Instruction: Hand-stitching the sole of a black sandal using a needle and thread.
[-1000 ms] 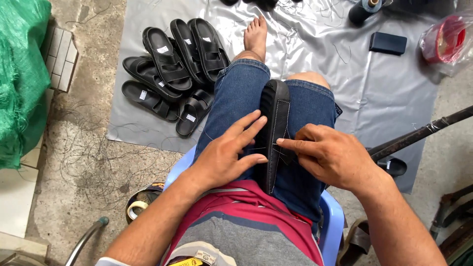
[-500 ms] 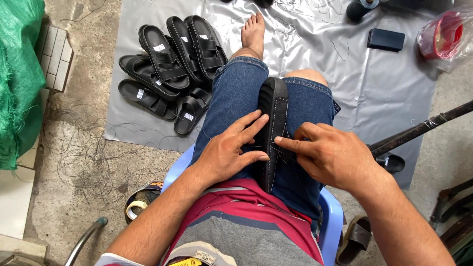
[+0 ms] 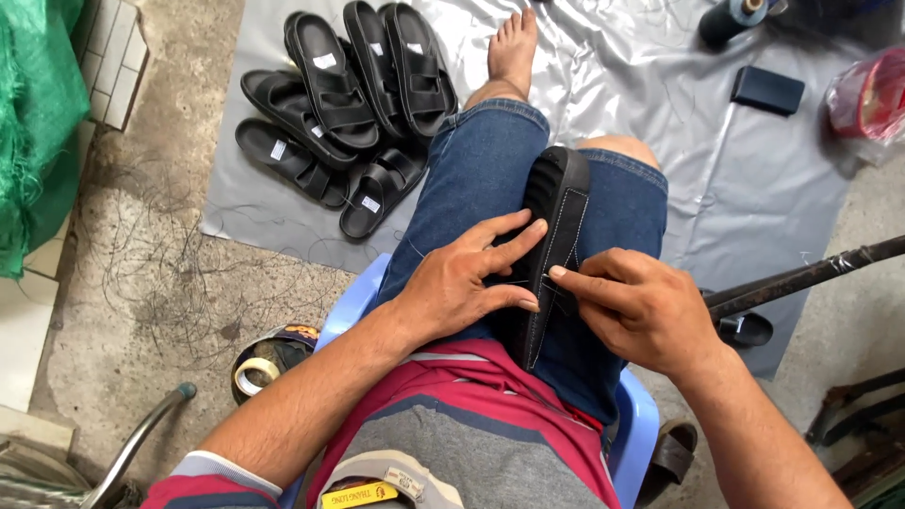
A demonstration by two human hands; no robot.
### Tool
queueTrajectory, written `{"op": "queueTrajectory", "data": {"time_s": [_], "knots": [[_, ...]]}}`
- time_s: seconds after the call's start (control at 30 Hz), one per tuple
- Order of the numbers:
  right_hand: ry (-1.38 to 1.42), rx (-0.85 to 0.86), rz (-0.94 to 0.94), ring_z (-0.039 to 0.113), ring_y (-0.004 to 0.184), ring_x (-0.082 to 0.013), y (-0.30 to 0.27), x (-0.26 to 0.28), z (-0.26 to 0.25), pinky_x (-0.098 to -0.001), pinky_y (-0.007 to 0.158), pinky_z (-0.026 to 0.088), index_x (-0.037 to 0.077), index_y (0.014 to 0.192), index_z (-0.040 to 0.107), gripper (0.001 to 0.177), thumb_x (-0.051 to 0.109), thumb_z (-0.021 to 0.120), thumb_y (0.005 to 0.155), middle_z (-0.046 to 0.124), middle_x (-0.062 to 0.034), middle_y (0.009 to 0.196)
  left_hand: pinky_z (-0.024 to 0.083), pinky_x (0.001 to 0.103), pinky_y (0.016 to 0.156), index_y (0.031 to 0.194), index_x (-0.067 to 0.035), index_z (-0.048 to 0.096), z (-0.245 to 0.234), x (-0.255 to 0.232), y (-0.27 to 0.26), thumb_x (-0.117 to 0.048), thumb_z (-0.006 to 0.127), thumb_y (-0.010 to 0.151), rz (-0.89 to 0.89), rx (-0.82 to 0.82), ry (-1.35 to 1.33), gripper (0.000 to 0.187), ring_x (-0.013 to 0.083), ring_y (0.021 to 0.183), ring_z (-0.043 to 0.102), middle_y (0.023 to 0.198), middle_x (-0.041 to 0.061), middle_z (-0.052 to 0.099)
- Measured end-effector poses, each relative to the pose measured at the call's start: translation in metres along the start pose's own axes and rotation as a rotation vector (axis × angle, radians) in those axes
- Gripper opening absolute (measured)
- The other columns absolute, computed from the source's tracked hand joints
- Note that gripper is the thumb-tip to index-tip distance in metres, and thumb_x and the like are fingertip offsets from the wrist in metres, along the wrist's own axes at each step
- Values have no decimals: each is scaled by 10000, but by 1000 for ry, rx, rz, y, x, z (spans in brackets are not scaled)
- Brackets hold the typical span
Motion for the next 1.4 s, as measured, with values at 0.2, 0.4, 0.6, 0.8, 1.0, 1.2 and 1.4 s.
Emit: {"op": "queueTrajectory", "data": {"time_s": [0.2,0.4,0.6,0.8,1.0,1.2,1.4], "knots": [[-144,-73,-26,614,829,-98,4,-2,6,-252,665,506,300,913,670,208,226,665,718,607,129,855,565,363,701,1335,-319,394,3,-7,7,-463,667,737,9,-33,89,673,238,863,669,1302,91,488],[-32,-63,44,625,830,-146,6,3,-6,-297,662,510,232,894,673,170,174,661,734,638,83,869,551,445,701,1354,-289,363,4,-13,4,-417,655,769,-45,-3,36,666,292,867,657,1270,80,482],[37,55,-3,608,724,-105,11,4,-13,-255,552,469,194,1019,640,214,129,644,815,625,31,875,473,451,588,903,-235,649,-12,16,-16,-318,548,837,-199,338,376,146,264,771,608,794,9,578],[102,97,1,620,710,-108,18,11,-17,-246,589,485,171,1014,646,214,144,634,803,624,27,884,443,142,434,827,-144,632,-19,-20,-2,-211,614,811,-332,265,-754,71,80,721,652,1153,82,631],[98,99,18,616,689,-136,14,9,-15,-271,588,477,178,1028,646,229,167,637,799,622,21,872,441,222,812,922,-205,664,-8,-20,13,-189,592,817,-101,130,-102,128,121,855,631,886,-12,650],[35,36,-51,597,683,-151,13,19,-18,-288,524,465,149,1051,627,231,164,637,821,595,-3,879,466,527,643,1192,-192,385,4,-41,14,-102,379,785,-202,314,157,417,342,910,590,1135,88,556],[-216,731,488,575,616,-111,-2,-14,-31,-300,527,478,565,1278,396,565,322,543,789,526,115,866,464,559,534,1358,-344,350,5,-37,15,-157,376,852,-175,453,462,540,403,673,569,913,94,461]]}}
Point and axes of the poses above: each hand's wrist, its own y-axis towards the middle knuckle, its own z-axis out of the palm, x = y × z, the point moved 6 cm from there along y, towards the middle knuckle
